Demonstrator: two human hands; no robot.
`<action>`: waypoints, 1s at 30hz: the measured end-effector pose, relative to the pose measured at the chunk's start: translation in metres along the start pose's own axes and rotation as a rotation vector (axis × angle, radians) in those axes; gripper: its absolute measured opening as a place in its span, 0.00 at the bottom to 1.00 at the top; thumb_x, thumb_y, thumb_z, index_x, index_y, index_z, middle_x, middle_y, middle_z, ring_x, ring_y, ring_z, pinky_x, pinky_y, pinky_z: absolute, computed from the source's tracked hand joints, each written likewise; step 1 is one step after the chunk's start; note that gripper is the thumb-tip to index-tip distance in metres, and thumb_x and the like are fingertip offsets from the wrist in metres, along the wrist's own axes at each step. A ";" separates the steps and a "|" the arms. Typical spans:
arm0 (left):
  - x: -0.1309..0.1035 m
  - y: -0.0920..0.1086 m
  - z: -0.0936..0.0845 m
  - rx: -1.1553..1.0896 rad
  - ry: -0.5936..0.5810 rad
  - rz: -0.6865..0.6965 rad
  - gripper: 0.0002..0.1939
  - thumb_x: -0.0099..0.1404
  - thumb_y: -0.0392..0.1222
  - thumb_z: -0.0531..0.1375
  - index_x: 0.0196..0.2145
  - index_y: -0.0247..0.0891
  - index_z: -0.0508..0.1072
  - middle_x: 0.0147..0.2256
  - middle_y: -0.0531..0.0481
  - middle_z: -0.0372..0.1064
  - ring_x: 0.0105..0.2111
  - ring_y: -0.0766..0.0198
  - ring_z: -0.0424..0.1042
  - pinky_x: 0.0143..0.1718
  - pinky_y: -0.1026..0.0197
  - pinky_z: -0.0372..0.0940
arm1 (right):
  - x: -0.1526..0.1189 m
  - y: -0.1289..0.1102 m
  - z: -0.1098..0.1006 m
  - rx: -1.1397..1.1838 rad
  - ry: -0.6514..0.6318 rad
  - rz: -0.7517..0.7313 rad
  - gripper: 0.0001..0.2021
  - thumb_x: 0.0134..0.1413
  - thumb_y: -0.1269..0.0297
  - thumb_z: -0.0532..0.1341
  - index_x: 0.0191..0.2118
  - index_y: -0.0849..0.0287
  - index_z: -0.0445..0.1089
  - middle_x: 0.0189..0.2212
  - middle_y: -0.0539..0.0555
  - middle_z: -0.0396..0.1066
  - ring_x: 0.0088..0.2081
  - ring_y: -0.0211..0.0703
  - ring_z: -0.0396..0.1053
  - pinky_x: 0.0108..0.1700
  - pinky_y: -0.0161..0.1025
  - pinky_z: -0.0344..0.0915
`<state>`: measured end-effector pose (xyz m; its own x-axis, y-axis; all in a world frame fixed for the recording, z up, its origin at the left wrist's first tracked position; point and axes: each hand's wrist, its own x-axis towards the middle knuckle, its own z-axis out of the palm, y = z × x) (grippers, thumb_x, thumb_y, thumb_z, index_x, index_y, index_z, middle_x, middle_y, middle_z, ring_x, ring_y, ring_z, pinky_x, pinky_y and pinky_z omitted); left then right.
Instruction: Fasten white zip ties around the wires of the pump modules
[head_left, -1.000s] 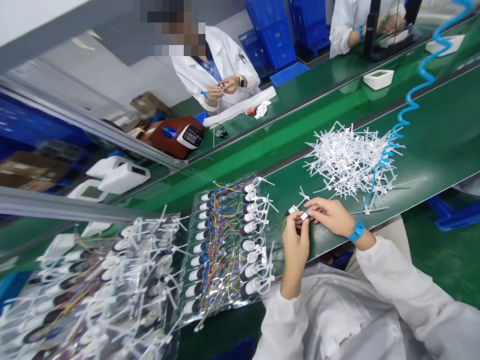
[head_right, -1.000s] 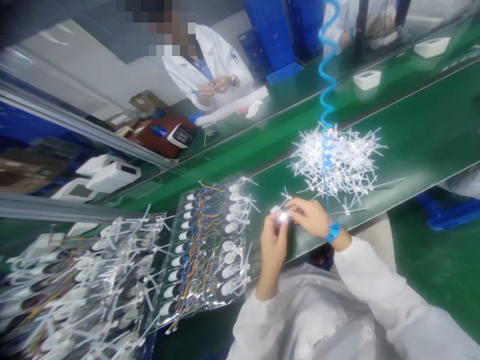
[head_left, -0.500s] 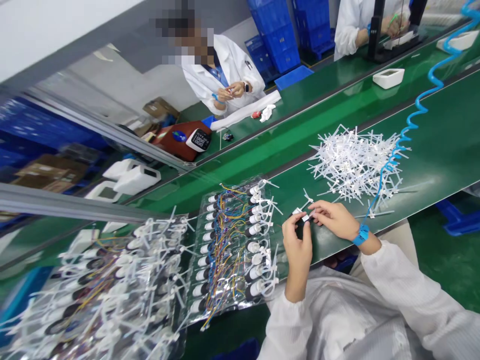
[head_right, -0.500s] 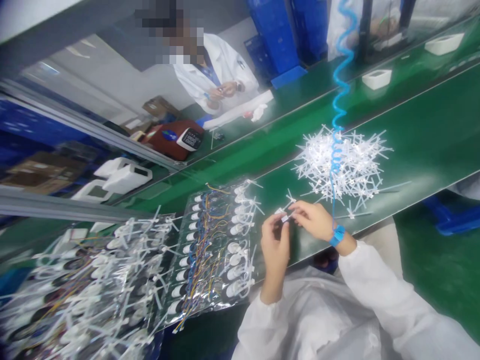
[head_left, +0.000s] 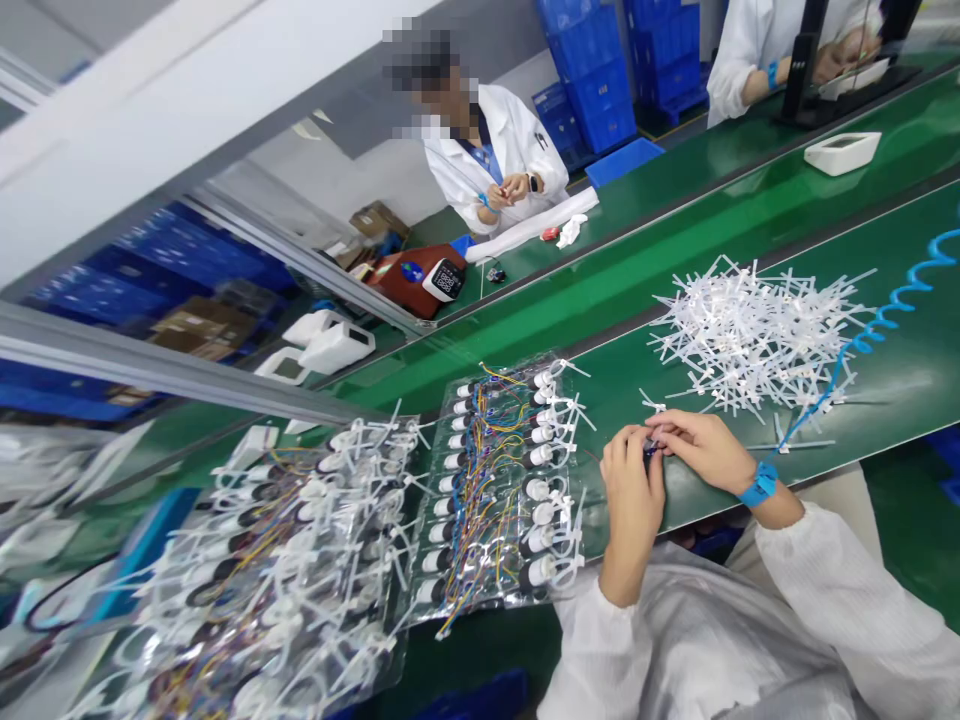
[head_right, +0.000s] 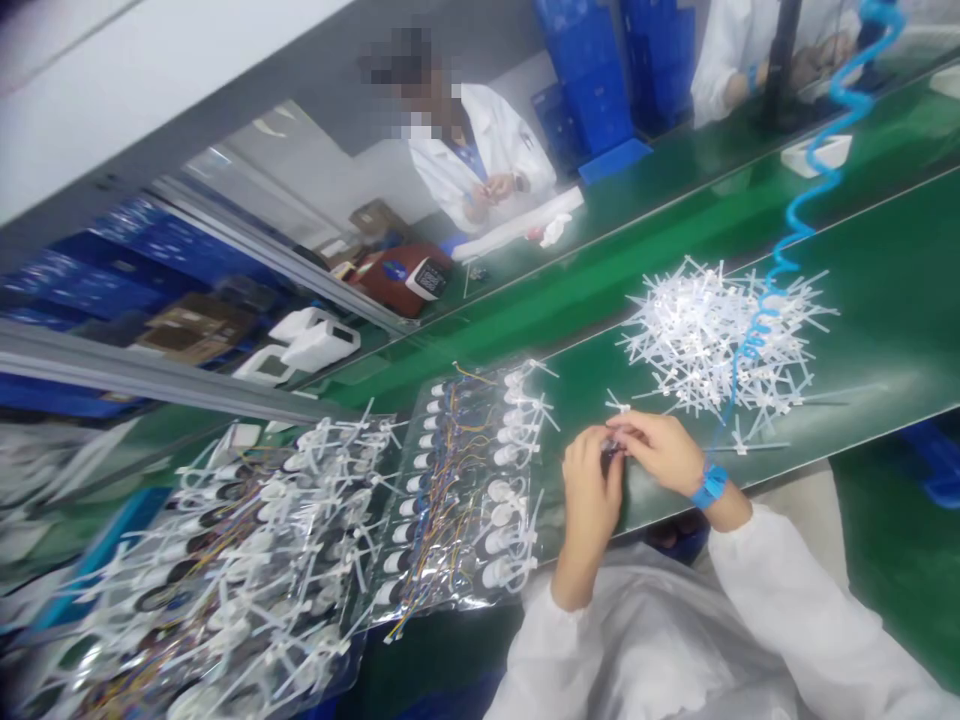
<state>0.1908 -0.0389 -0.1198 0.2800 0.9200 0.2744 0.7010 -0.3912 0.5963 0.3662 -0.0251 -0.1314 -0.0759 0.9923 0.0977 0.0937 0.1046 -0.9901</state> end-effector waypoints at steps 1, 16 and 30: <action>0.000 0.002 -0.001 -0.009 -0.001 0.001 0.13 0.81 0.36 0.57 0.59 0.43 0.73 0.59 0.40 0.75 0.59 0.47 0.72 0.63 0.43 0.65 | 0.000 0.000 0.000 -0.011 0.006 0.001 0.15 0.69 0.61 0.64 0.56 0.55 0.82 0.44 0.56 0.86 0.40 0.47 0.86 0.49 0.42 0.84; -0.002 -0.003 0.003 -0.056 -0.060 -0.036 0.23 0.75 0.31 0.56 0.64 0.42 0.73 0.53 0.38 0.78 0.52 0.43 0.73 0.55 0.43 0.66 | -0.002 -0.008 -0.003 0.115 0.049 0.049 0.18 0.71 0.53 0.66 0.56 0.57 0.83 0.37 0.55 0.84 0.34 0.45 0.81 0.43 0.43 0.80; -0.005 0.007 -0.011 -0.708 -0.022 -0.220 0.18 0.83 0.56 0.58 0.57 0.40 0.73 0.49 0.41 0.80 0.42 0.57 0.77 0.51 0.53 0.69 | -0.002 -0.017 -0.010 0.164 0.313 -0.103 0.20 0.72 0.43 0.66 0.51 0.54 0.84 0.43 0.58 0.79 0.40 0.49 0.78 0.40 0.43 0.78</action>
<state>0.1867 -0.0465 -0.1089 0.2000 0.9764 0.0820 0.1537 -0.1140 0.9815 0.3747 -0.0280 -0.1140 0.2332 0.9520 0.1985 -0.0607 0.2180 -0.9741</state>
